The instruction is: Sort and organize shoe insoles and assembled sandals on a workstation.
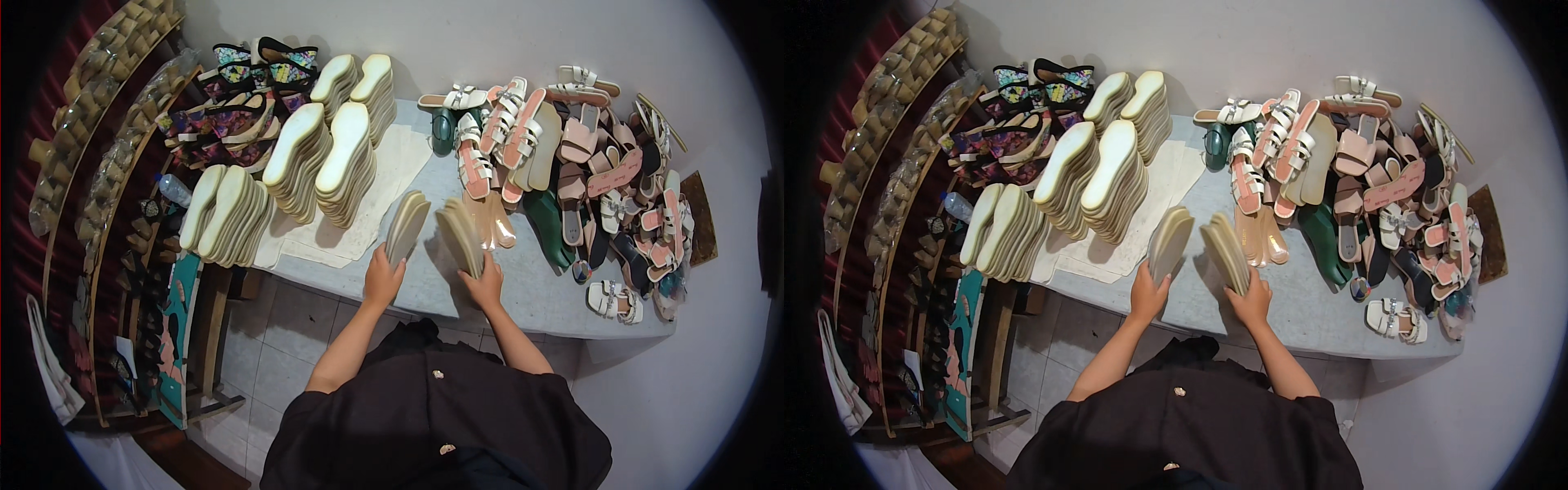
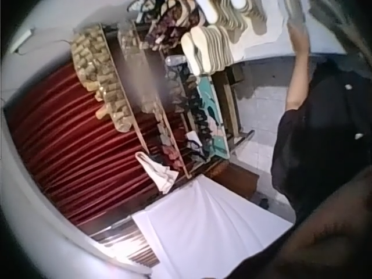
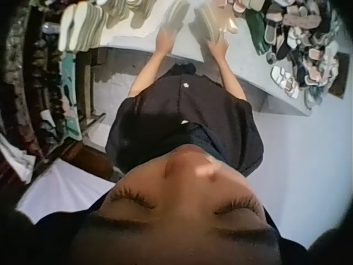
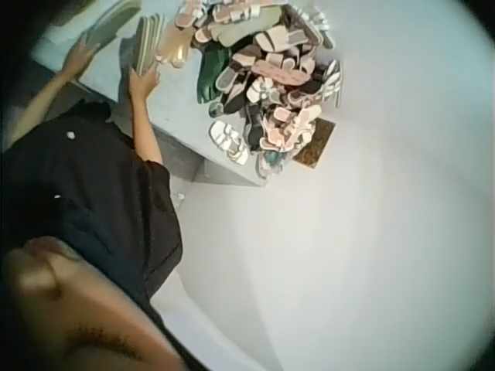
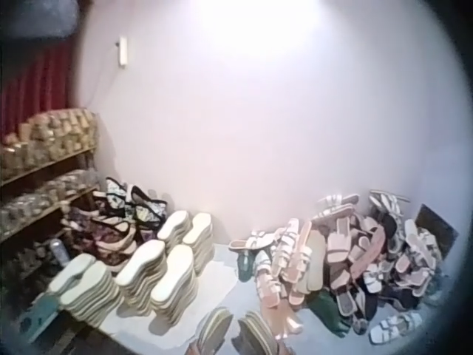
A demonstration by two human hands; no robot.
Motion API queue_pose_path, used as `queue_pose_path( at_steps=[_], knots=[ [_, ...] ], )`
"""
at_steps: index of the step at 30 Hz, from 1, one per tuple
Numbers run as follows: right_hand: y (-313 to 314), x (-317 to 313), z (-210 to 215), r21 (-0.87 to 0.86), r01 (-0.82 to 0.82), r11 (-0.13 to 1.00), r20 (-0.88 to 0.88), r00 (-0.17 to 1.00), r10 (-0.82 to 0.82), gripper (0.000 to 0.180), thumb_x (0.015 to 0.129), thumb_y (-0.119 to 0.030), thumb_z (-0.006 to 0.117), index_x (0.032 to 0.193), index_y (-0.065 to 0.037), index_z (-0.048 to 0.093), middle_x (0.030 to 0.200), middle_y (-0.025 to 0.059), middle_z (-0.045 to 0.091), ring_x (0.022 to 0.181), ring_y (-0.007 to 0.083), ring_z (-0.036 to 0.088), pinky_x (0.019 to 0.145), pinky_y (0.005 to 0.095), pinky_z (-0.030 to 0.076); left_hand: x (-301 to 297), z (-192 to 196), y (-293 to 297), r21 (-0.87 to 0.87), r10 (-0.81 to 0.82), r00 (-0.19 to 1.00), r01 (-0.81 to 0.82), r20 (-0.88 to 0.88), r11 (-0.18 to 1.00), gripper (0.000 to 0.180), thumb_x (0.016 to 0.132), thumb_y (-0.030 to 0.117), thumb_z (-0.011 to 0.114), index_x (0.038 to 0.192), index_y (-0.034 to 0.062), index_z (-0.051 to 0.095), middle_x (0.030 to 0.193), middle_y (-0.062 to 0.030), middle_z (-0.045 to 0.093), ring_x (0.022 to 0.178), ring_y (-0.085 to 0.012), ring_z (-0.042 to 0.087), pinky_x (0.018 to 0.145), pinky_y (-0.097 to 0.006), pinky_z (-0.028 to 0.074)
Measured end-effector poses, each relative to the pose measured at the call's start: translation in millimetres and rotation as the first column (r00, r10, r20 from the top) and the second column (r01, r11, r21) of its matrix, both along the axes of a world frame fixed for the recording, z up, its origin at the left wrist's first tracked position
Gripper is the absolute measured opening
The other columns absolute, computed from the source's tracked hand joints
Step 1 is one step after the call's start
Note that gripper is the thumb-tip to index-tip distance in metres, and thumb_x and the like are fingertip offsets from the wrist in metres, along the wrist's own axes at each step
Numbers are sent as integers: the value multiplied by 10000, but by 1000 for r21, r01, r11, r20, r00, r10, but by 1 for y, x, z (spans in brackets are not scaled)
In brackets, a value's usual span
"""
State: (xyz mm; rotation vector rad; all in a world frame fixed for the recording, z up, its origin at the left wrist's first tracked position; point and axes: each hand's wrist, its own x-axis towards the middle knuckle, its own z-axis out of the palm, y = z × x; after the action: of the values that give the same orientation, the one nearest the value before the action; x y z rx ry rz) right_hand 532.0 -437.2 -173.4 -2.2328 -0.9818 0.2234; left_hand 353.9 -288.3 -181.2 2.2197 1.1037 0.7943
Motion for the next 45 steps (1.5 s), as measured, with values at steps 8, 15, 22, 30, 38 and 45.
queue_pose_path(
  at_steps=[8,15,22,30,38,45],
  knots=[
    [6,-28,15,488,57,871,-304,946,109,632,694,-235,745,1194,-21,423,1070,139,585,991,254,573,857,329,431,3,-19,-10,-215,95,960,-38,262,976,389,780,138,669,1091,12,470,993,-194,523,962,-382,512,817,-412,423],
    [19,-31,-29,517,48,855,-245,965,94,591,718,-211,733,1183,-10,428,1052,145,564,955,249,563,839,331,429,-3,-48,2,68,-122,936,105,329,992,325,761,61,644,1041,12,488,974,-194,503,989,-381,458,838,-428,392],
    [26,-77,50,527,-40,849,-97,990,107,347,772,-129,679,1061,11,547,981,94,589,899,187,556,818,324,434,-115,30,25,267,-123,952,46,282,963,298,854,223,567,1069,17,559,1034,-173,563,1003,-347,519,884,-402,406],
    [162,-208,160,576,-230,784,-423,737,527,383,752,-81,696,1085,13,530,1014,77,574,932,165,547,832,286,431,-277,199,149,6,174,830,-209,529,978,410,830,185,636,1155,-23,495,1057,-140,584,967,-232,556,871,-335,416],
    [317,-323,173,664,-140,734,-647,384,659,793,770,-135,692,1351,-17,165,1236,153,436,1124,217,460,931,334,395,-395,195,290,-289,122,939,-25,322,957,578,825,250,640,1262,-39,397,1163,-173,548,1050,-215,536,898,-322,410],
    [378,-379,141,578,36,815,-742,439,507,728,812,-194,654,1348,-14,195,1255,149,423,1152,223,443,964,328,370,-399,165,349,-485,23,973,94,229,870,534,836,274,631,1224,-45,449,1122,-162,576,1011,-213,558,875,-314,423]
  ],
)
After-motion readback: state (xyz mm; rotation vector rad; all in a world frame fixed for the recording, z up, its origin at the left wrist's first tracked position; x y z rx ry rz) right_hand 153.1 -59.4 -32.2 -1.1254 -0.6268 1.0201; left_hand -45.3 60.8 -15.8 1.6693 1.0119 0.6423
